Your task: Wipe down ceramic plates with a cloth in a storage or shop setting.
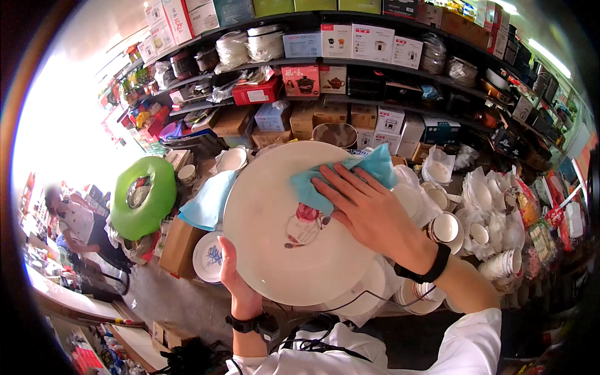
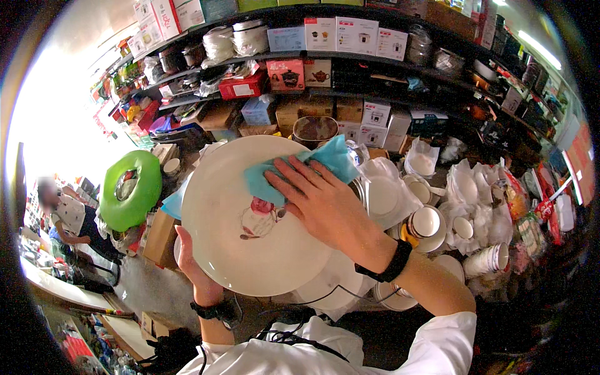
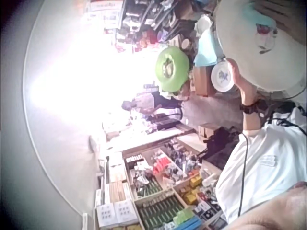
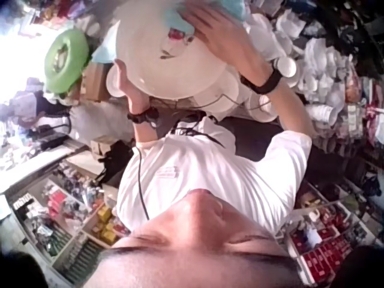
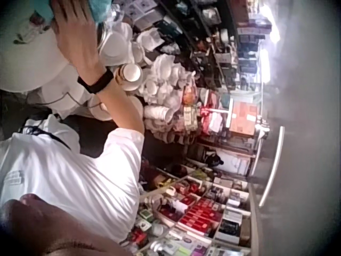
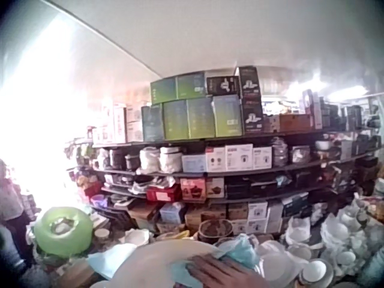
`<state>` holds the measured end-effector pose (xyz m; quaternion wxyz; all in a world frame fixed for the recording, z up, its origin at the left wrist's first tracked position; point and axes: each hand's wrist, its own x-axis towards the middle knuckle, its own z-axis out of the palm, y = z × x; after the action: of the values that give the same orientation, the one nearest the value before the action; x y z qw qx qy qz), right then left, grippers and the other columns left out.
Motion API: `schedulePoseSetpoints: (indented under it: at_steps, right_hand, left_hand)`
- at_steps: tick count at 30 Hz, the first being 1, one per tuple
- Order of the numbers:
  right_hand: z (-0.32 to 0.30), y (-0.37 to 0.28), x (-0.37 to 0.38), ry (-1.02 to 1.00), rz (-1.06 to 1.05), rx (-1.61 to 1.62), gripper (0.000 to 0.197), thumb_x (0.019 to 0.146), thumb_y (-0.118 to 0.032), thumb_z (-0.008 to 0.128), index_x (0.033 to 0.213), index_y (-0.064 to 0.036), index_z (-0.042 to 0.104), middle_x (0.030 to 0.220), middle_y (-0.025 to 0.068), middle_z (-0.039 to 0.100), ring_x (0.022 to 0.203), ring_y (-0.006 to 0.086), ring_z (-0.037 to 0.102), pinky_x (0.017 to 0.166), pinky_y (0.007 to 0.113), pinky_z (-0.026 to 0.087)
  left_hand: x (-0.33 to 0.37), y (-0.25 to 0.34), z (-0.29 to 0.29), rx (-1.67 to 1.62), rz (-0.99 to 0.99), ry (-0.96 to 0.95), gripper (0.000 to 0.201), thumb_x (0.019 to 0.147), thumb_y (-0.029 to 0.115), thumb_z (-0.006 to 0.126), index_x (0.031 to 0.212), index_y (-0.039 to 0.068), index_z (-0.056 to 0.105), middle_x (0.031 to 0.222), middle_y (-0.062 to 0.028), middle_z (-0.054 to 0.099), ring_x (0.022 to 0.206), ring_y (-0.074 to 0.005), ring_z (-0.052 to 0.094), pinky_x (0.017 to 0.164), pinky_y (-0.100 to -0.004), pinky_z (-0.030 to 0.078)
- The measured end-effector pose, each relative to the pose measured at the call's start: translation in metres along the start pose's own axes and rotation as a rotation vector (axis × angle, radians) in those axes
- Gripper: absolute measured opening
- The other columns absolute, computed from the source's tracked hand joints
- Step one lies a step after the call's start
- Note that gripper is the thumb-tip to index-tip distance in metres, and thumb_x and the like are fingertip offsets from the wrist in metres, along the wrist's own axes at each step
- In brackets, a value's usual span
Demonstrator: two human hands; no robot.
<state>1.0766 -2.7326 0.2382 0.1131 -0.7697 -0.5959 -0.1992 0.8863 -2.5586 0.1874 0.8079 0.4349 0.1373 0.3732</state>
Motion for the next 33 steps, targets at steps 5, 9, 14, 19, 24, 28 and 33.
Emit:
schedulePoseSetpoints:
  at_steps: [5, 9, 14, 19, 24, 28, 33]
  right_hand:
    - [0.001, -0.012, -0.018, -0.018, 0.029, 0.004, 0.067, 0.091, -0.031, 0.067, 0.150, -0.0115, 0.044, 0.155, 0.0119, 0.044, 0.140, 0.0291, 0.046, 0.116, 0.045, 0.038]
    - [0.004, -0.021, -0.029, -0.064, 0.064, 0.018, 0.072, 0.088, -0.033, 0.071, 0.150, -0.0084, 0.044, 0.156, 0.0148, 0.043, 0.140, 0.0311, 0.046, 0.114, 0.045, 0.039]
    - [0.012, -0.030, -0.044, -0.138, 0.042, -0.008, 0.078, 0.088, -0.040, 0.069, 0.151, -0.0023, 0.040, 0.155, 0.0202, 0.042, 0.139, 0.0337, 0.046, 0.114, 0.046, 0.039]
    - [0.022, -0.044, -0.057, -0.201, 0.072, 0.005, 0.081, 0.091, -0.048, 0.063, 0.151, 0.0009, 0.038, 0.155, 0.0245, 0.040, 0.139, 0.0360, 0.046, 0.113, 0.047, 0.039]
    - [0.022, -0.059, -0.075, -0.285, 0.069, 0.009, 0.082, 0.097, -0.056, 0.053, 0.153, 0.0006, 0.035, 0.155, 0.0265, 0.039, 0.138, 0.0379, 0.046, 0.114, 0.048, 0.038]
    - [0.017, -0.075, -0.088, -0.309, 0.064, 0.068, 0.081, 0.098, -0.058, 0.049, 0.152, 0.0001, 0.036, 0.152, 0.0265, 0.043, 0.136, 0.0385, 0.049, 0.113, 0.049, 0.039]
    - [0.013, -0.084, -0.097, -0.259, 0.027, 0.205, 0.076, 0.092, -0.055, 0.062, 0.148, -0.0061, 0.045, 0.149, 0.0213, 0.049, 0.134, 0.0371, 0.052, 0.110, 0.049, 0.042]
  left_hand:
    - [0.004, -0.005, -0.019, -0.141, -0.115, -0.073, 0.067, 0.107, 0.053, 0.039, 0.145, -0.001, 0.047, 0.140, -0.0144, 0.057, 0.122, -0.0274, 0.059, 0.103, -0.0398, 0.047]
    - [0.002, -0.005, -0.025, -0.083, -0.137, -0.023, 0.067, 0.106, 0.054, 0.040, 0.145, 0.000, 0.047, 0.140, -0.0139, 0.058, 0.122, -0.0265, 0.059, 0.103, -0.0390, 0.047]
    - [0.000, -0.003, -0.030, -0.095, -0.105, -0.108, 0.063, 0.106, 0.051, 0.043, 0.144, 0.001, 0.048, 0.139, -0.0136, 0.058, 0.121, -0.0258, 0.059, 0.102, -0.0387, 0.047]
    - [0.002, -0.005, -0.035, -0.033, -0.143, 0.029, 0.062, 0.106, 0.050, 0.045, 0.144, 0.001, 0.048, 0.140, -0.0141, 0.058, 0.122, -0.0270, 0.059, 0.102, -0.0392, 0.047]
    - [0.000, -0.004, -0.040, -0.057, -0.184, 0.014, 0.062, 0.106, 0.049, 0.044, 0.144, 0.000, 0.048, 0.140, -0.0146, 0.058, 0.122, -0.0281, 0.058, 0.102, -0.0398, 0.047]
    - [0.001, -0.004, -0.045, -0.075, -0.194, -0.005, 0.062, 0.107, 0.049, 0.042, 0.145, 0.000, 0.047, 0.139, -0.0154, 0.058, 0.121, -0.0283, 0.059, 0.102, -0.0394, 0.048]
    - [0.004, -0.005, -0.046, -0.087, -0.154, -0.025, 0.062, 0.106, 0.049, 0.043, 0.144, 0.000, 0.048, 0.137, -0.0156, 0.059, 0.119, -0.0276, 0.061, 0.100, -0.0386, 0.050]
